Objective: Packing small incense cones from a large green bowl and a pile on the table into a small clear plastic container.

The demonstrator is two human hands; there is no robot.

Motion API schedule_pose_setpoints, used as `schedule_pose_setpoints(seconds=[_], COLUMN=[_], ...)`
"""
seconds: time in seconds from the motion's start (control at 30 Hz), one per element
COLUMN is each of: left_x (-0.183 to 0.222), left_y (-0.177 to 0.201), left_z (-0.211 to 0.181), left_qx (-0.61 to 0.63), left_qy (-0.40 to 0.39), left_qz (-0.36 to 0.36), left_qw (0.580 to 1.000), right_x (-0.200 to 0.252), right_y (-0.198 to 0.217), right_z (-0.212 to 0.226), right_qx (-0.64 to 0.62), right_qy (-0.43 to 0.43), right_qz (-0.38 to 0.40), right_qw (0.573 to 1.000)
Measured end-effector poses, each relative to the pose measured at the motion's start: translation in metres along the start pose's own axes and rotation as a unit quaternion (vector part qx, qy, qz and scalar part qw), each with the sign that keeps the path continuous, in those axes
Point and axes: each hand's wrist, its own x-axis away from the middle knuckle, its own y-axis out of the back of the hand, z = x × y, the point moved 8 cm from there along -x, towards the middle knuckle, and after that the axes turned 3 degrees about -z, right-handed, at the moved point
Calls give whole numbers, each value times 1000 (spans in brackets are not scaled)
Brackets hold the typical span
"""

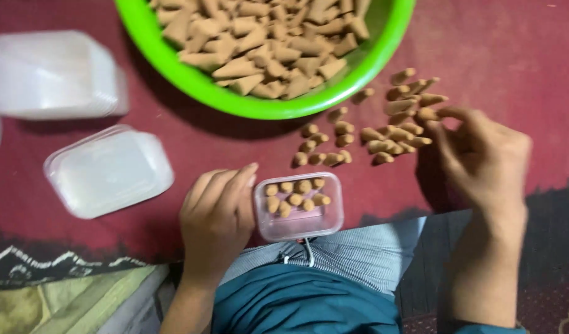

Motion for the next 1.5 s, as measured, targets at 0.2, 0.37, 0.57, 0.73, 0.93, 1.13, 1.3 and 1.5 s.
schedule_pose_setpoints(seconds=[0.2, 0.37, 0.57, 0.73, 0.93, 1.13, 1.3, 1.5], left_x=[4, 2, -1, -1, -1, -1, -1, -2], left_y=[0, 4, 10, 14, 16, 16, 17, 18], left_z=[4, 1, -1, 1, 0, 0, 0, -1], left_qx=[-1, -10, -10, 18, 24, 21, 22, 23], left_qy=[8, -9, -11, -13, -19, -22, -22, -24], left_qz=[8, -1, -16, -37, -49, -53, -59, -56], left_qw=[1000, 1000, 1000, 999, 998, 998, 998, 998], right_x=[13, 10, -8, -1, -2, 0, 0, -11], right_y=[45, 60, 22, -6, -19, -30, -35, -25], right_z=[46, 143, 208, 208, 207, 207, 201, 210], right_qx=[-133, -121, -71, 14, 20, 55, 76, 48], right_qy=[-26, 83, 252, 300, 294, 313, 319, 316], right_qz=[-34, -10, 117, 197, 229, 236, 270, 245], right_qw=[990, 989, 958, 933, 928, 918, 905, 915])
